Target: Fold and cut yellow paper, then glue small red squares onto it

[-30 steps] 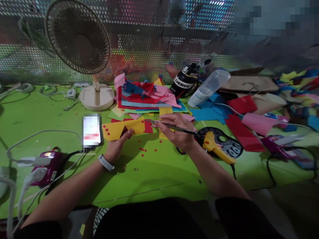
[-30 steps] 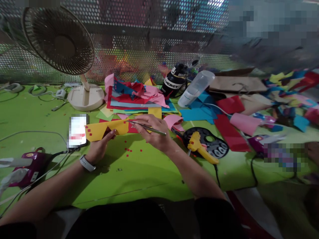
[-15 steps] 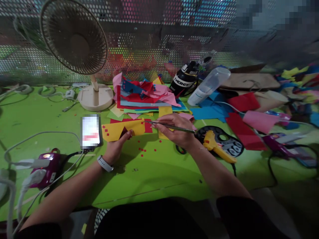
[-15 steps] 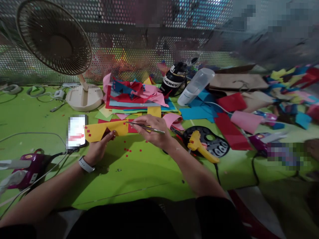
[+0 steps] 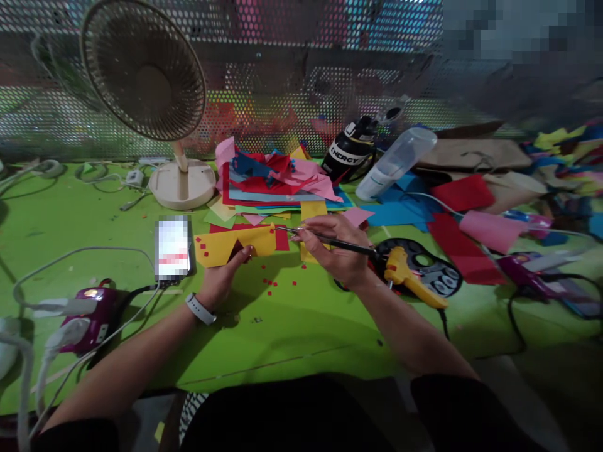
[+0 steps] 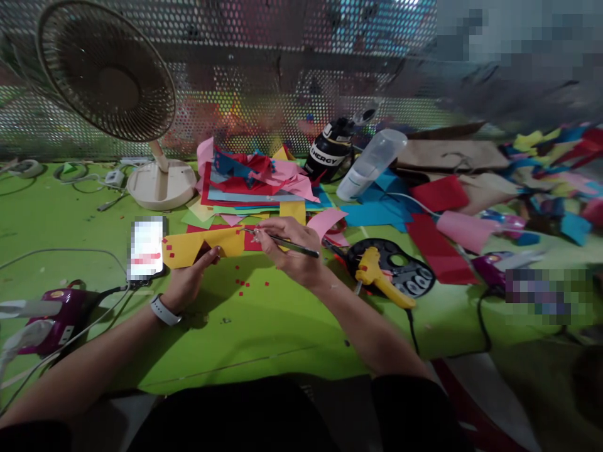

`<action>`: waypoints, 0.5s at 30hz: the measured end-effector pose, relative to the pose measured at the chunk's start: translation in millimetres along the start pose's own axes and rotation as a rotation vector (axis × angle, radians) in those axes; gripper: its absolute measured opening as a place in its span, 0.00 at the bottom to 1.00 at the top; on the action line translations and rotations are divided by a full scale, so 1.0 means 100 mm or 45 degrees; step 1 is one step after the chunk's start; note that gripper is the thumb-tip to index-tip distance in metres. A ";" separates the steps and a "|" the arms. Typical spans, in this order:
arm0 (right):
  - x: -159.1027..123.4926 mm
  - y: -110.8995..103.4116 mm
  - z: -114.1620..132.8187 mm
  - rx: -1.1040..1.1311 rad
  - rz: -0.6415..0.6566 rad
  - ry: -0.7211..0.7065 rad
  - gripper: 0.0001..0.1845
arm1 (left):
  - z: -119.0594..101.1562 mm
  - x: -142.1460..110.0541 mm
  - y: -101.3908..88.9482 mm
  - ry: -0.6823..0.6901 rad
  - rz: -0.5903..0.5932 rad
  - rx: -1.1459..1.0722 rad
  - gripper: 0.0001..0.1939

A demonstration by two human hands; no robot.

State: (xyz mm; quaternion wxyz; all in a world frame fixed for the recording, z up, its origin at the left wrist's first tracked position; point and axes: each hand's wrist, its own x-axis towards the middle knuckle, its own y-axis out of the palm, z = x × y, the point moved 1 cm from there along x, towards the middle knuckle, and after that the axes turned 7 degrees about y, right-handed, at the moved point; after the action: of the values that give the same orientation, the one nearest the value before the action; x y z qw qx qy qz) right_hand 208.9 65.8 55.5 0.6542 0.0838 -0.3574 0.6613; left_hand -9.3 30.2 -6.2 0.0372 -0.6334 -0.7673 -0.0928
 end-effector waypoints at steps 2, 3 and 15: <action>-0.05 0.04 -0.01 -0.012 -0.096 0.019 0.08 | 0.01 -0.01 0.00 -0.010 -0.022 -0.013 0.12; -0.07 0.06 -0.02 -0.023 -0.132 0.014 0.07 | 0.00 -0.01 0.01 -0.009 -0.023 -0.008 0.12; -0.13 0.14 -0.07 -0.078 -0.184 -0.110 0.10 | -0.08 -0.02 0.02 0.036 0.045 0.106 0.12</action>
State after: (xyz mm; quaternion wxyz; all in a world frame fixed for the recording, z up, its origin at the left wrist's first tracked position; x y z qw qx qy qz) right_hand 199.9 60.9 37.4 0.6864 0.1177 -0.3982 0.5971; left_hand -7.4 27.1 1.5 0.0761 -0.6435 -0.7585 -0.0690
